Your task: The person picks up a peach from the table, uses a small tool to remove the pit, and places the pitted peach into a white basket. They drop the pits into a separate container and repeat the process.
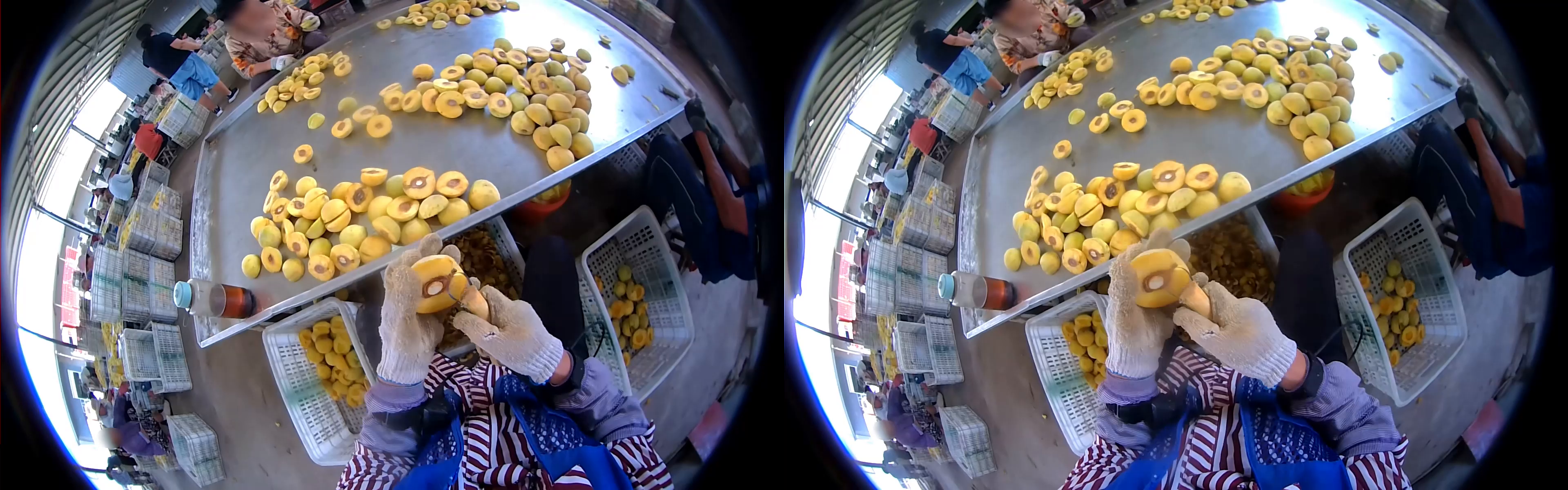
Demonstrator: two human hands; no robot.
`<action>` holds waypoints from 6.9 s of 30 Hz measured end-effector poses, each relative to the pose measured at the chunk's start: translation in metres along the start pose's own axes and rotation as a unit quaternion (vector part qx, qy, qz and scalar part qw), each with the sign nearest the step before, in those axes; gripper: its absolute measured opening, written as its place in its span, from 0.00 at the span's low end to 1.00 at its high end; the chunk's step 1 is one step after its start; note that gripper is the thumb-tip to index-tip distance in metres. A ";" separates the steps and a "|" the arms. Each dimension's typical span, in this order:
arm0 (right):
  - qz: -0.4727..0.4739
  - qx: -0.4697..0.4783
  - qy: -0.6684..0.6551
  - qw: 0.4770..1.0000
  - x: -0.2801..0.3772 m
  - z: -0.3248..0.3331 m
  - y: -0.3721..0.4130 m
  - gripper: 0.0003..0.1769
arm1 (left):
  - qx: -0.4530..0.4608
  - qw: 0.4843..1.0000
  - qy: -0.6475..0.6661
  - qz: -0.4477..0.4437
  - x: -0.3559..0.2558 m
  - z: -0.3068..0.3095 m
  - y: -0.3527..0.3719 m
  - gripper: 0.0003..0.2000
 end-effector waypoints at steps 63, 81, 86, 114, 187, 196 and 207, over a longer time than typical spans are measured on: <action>-0.166 0.336 -0.513 0.772 -0.010 -0.071 0.023 0.27 | -0.047 0.987 0.104 0.114 0.021 0.000 0.006 0.25; -0.192 0.256 -0.295 0.900 -0.042 -0.031 -0.029 0.18 | 0.014 0.298 -0.946 -0.129 0.007 0.096 -0.198 0.33; -0.209 0.221 -0.314 0.899 -0.046 -0.023 -0.033 0.16 | 0.100 0.306 -0.947 -0.007 0.034 0.084 -0.209 0.30; 0.004 0.004 0.057 0.998 0.005 -0.001 -0.035 0.23 | 0.006 0.963 -0.258 -0.075 -0.003 -0.009 -0.028 0.24; -0.043 0.001 -0.002 0.999 -0.010 0.018 -0.046 0.24 | 0.041 0.947 -0.312 -0.072 0.006 -0.019 -0.052 0.22; -0.035 0.029 -0.061 0.997 -0.008 0.014 -0.029 0.24 | 0.047 0.946 -0.286 -0.149 -0.002 -0.041 -0.030 0.21; -0.060 0.047 -0.181 0.981 -0.003 0.021 -0.016 0.19 | 0.017 0.994 -0.105 -0.010 0.011 -0.053 -0.022 0.29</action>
Point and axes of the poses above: each hand's wrist, its own y-axis away from the middle knuckle, its own z-axis out of the back of the hand, x = y × z, the point moved 9 cm from there along -y, towards the middle knuckle, and after that the axes turned 6 degrees about -z, right-handed, at the moved point
